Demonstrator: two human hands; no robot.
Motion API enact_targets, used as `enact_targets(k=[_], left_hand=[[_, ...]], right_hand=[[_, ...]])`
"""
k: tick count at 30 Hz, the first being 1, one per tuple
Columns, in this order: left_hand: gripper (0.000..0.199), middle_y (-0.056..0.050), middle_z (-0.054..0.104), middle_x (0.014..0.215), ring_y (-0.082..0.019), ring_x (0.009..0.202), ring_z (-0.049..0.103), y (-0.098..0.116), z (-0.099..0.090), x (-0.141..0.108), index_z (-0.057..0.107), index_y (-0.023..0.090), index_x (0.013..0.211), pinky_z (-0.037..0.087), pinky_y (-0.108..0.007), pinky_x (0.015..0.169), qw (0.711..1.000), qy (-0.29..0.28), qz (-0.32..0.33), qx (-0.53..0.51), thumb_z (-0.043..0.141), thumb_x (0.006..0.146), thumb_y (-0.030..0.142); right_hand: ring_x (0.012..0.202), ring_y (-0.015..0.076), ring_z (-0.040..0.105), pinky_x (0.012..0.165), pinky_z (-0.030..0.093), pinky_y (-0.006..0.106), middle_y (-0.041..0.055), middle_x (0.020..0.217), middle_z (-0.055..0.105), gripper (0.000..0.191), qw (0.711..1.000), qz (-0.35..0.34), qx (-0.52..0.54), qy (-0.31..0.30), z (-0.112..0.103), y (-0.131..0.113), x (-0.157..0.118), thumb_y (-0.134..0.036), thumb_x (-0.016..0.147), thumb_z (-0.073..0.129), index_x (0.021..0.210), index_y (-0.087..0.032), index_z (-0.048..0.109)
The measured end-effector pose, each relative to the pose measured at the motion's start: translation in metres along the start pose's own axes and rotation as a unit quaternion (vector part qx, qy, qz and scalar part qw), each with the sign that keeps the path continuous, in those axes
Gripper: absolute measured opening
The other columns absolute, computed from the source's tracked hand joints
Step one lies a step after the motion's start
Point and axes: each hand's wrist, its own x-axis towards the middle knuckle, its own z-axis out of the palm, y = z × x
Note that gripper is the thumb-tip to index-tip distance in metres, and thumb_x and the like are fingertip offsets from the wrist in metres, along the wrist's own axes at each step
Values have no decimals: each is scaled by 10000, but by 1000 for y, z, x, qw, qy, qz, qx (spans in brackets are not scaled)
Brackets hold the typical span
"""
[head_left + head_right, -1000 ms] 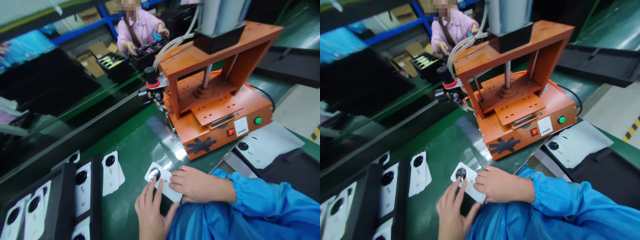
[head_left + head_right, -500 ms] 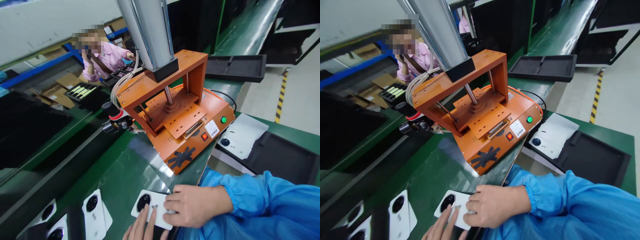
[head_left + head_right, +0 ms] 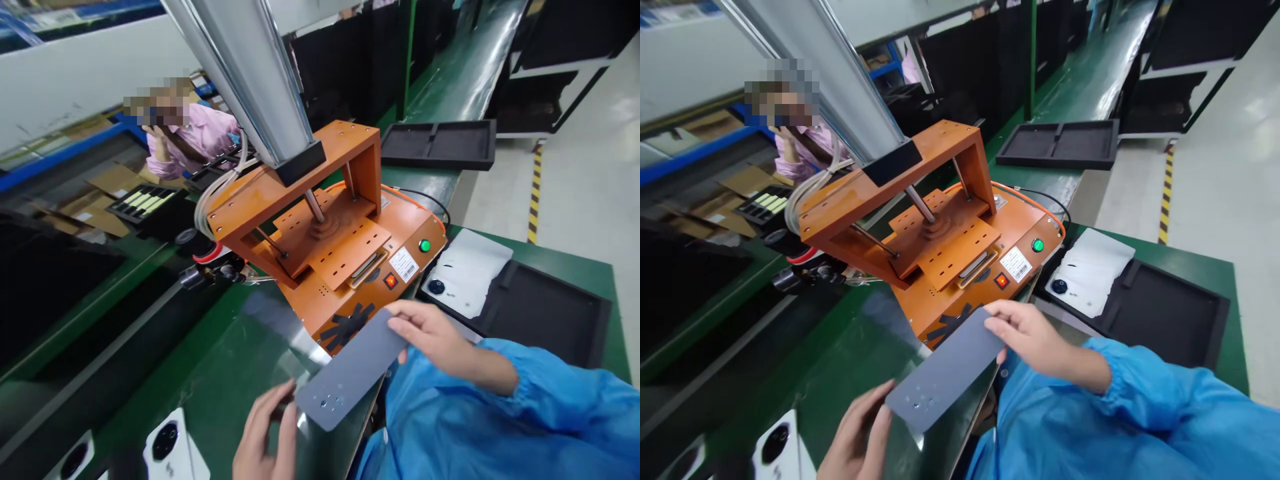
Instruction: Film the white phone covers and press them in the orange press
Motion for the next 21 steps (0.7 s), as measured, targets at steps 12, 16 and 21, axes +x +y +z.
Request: enact_targets(k=[12, 16, 21], left_hand=[[554, -82, 749, 899, -160, 607, 641, 91, 56, 139, 685, 134, 1167, 525, -272, 560, 974, -167, -46, -147, 632, 847, 582], [424, -46, 708, 733, -167, 602, 625, 98, 56, 141, 722, 159, 945, 470, -237, 515, 977, -180, -17, -115, 651, 835, 563], [427, -27, 677, 689, -129, 511, 559, 99, 57, 142, 704, 154, 958, 389, -206, 430, 976, -179, -30, -122, 682, 808, 554]], right_hand=[[812, 204, 782, 677, 679, 298, 47, 969, 800, 271, 815, -325, -343, 337, -93, -38, -53, -105, 883, 668, 1053, -305, 735], [1088, 250, 734, 778, 681, 363, 96, 1150, 765, 295, 733, -418, -510, 165, -113, -42, -54, -141, 872, 665, 1132, -282, 673], [1149, 229, 705, 796, 675, 352, 74, 1216, 743, 205, 673, -465, -559, 138, -123, -37, -51, -136, 864, 652, 1001, -287, 644]])
